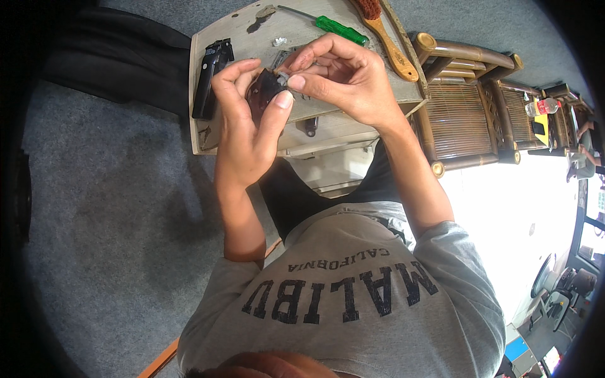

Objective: The person uses a screwdriver to remove screws from electric clippers, then removes the blade and internal components by hand, placing them on a small table.

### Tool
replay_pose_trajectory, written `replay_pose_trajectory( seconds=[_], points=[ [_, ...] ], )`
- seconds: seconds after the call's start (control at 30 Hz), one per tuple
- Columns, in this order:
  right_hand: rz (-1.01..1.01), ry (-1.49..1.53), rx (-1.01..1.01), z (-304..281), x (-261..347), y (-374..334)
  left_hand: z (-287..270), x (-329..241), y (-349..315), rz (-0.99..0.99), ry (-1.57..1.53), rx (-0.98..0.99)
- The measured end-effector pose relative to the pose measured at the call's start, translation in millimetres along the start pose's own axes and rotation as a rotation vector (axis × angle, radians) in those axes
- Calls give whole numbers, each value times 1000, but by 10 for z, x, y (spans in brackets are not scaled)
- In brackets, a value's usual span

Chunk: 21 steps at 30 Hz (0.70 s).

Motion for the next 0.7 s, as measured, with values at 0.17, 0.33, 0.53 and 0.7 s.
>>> replay_pose_trajectory(
  seconds=[0.17,0.33,0.53,0.7],
  points=[
    [19,-13,-5,11,16,0,-18,-27,1,-3,-34,6],
    [11,1,6,-3,7,-4,-12,-16,-3,-25,-80,15],
    [33,-11,9,-7,18,-14,-58,-68,-21,-187,-239,63],
    [14,44,16,-7,5,-12,-81,-75,-20,-241,-268,95]
  ],
)
Point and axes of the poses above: each hand's wrist, its own y-axis towards the middle knuckle, its own z-axis out of the palm, x = y × z, the point moved 1 cm from there along y, towards the middle knuckle, and after that the axes turned 12 degrees about y, right-handed, at the moved point
